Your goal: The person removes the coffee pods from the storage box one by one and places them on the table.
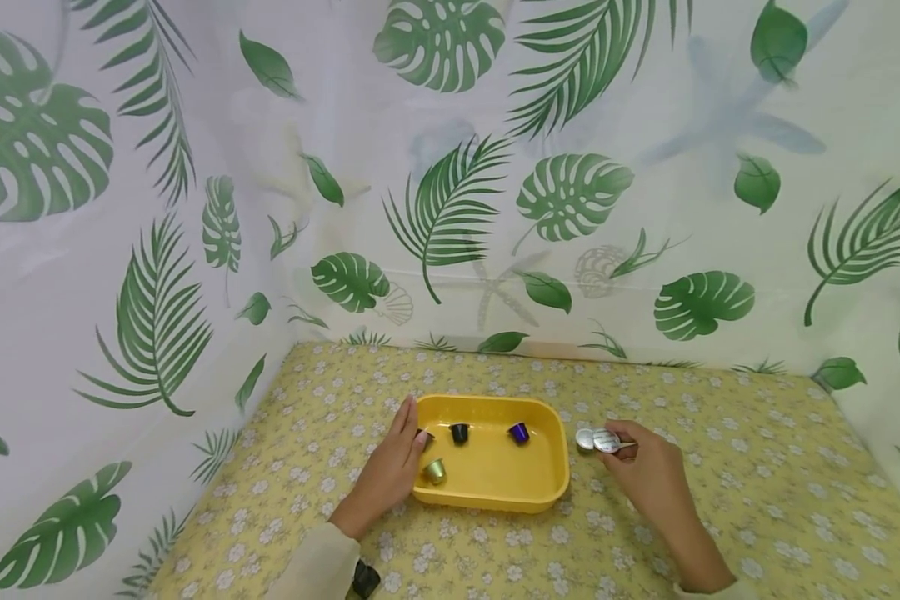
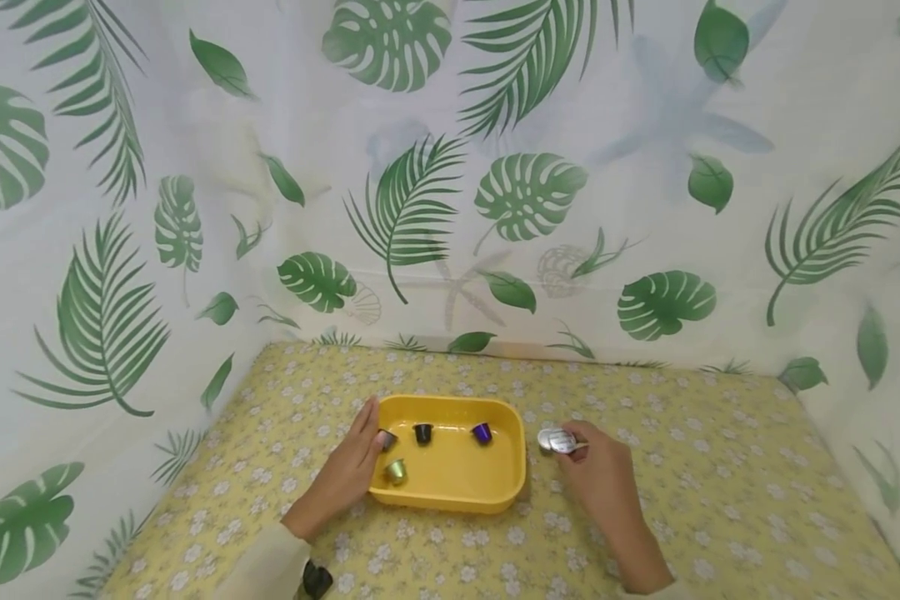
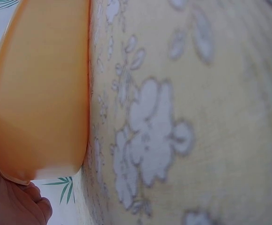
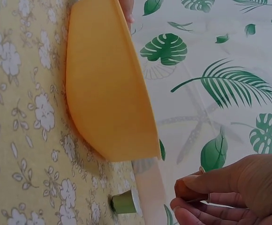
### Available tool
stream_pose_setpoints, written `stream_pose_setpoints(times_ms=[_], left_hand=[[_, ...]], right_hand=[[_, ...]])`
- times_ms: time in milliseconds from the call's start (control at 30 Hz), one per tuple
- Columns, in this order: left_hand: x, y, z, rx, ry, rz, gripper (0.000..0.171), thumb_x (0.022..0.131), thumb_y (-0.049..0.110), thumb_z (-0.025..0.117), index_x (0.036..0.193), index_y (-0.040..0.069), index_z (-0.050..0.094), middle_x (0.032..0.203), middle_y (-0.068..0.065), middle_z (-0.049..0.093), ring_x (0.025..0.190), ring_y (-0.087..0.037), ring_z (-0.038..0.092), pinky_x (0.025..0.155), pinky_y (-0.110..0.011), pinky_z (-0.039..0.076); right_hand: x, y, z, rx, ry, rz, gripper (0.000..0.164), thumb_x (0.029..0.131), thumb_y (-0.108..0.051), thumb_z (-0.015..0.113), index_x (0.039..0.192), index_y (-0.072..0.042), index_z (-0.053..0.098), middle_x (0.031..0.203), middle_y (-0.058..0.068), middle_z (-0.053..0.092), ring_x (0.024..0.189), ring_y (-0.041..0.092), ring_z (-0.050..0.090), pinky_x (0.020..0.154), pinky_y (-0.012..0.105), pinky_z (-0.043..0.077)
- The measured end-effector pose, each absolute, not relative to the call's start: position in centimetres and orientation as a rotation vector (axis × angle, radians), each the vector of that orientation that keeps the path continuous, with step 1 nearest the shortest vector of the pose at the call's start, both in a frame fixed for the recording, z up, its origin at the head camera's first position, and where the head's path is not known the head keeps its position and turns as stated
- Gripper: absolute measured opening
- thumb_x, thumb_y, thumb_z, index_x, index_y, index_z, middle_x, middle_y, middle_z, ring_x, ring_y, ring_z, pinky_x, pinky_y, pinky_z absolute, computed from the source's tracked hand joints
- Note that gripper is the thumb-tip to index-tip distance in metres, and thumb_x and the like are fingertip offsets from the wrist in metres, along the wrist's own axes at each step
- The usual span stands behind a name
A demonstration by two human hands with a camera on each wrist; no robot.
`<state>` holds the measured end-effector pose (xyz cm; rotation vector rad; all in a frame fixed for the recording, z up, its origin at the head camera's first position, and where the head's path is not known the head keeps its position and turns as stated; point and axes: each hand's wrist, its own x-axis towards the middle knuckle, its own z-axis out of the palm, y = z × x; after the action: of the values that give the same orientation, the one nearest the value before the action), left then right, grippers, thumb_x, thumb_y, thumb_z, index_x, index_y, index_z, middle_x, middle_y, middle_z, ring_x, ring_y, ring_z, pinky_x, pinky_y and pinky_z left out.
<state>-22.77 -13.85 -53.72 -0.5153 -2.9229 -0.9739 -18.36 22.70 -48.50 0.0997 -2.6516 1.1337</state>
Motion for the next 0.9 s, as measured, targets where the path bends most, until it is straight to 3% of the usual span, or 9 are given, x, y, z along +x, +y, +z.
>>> stream_pose_setpoints(times_ms=[467, 667, 900], left_hand=[[-22.9, -13.8, -53.7, -0.504, -2.931, -0.966, 0.061, 0.114, 0.034, 0.03, 0.163, 0.007, 0.007, 0.17, 0.002, -0.006, 0.153, -0.027, 0.018, 0.12, -0.047, 0.027], [-22.9, -13.8, -53.7, -0.511, -2.926, -0.974, 0.061, 0.114, 0.034, 0.031, 0.163, 0.01, 0.004, 0.17, 0.001, -0.005, 0.153, -0.028, 0.018, 0.12, -0.047, 0.027], [-22.8, -13.9, -53.7, -0.525, -2.921, -0.987, 0.06, 0.114, 0.034, 0.03, 0.163, 0.013, 0.003, 0.17, 0.002, -0.005, 0.153, -0.027, 0.018, 0.12, -0.047, 0.027]], right_hand=[[-19.3, 23.9, -49.2, 0.081, -2.693, 1.014, 0.038, 0.085, 0.0, 0.079, 0.119, 0.012, 0.066, 0.098, 0.028, 0.071, 0.077, 0.033, 0.073, 0.058, 0.035, 0.059], [-19.6, 24.6, -50.2, 0.091, -2.698, 0.949, 0.035, 0.087, 0.0, 0.077, 0.116, 0.013, 0.065, 0.096, 0.027, 0.07, 0.077, 0.034, 0.07, 0.061, 0.044, 0.058], [-20.2, 25.4, -51.6, 0.083, -2.741, 0.924, 0.034, 0.088, -0.002, 0.077, 0.116, 0.013, 0.064, 0.095, 0.025, 0.07, 0.077, 0.032, 0.069, 0.061, 0.044, 0.057]])
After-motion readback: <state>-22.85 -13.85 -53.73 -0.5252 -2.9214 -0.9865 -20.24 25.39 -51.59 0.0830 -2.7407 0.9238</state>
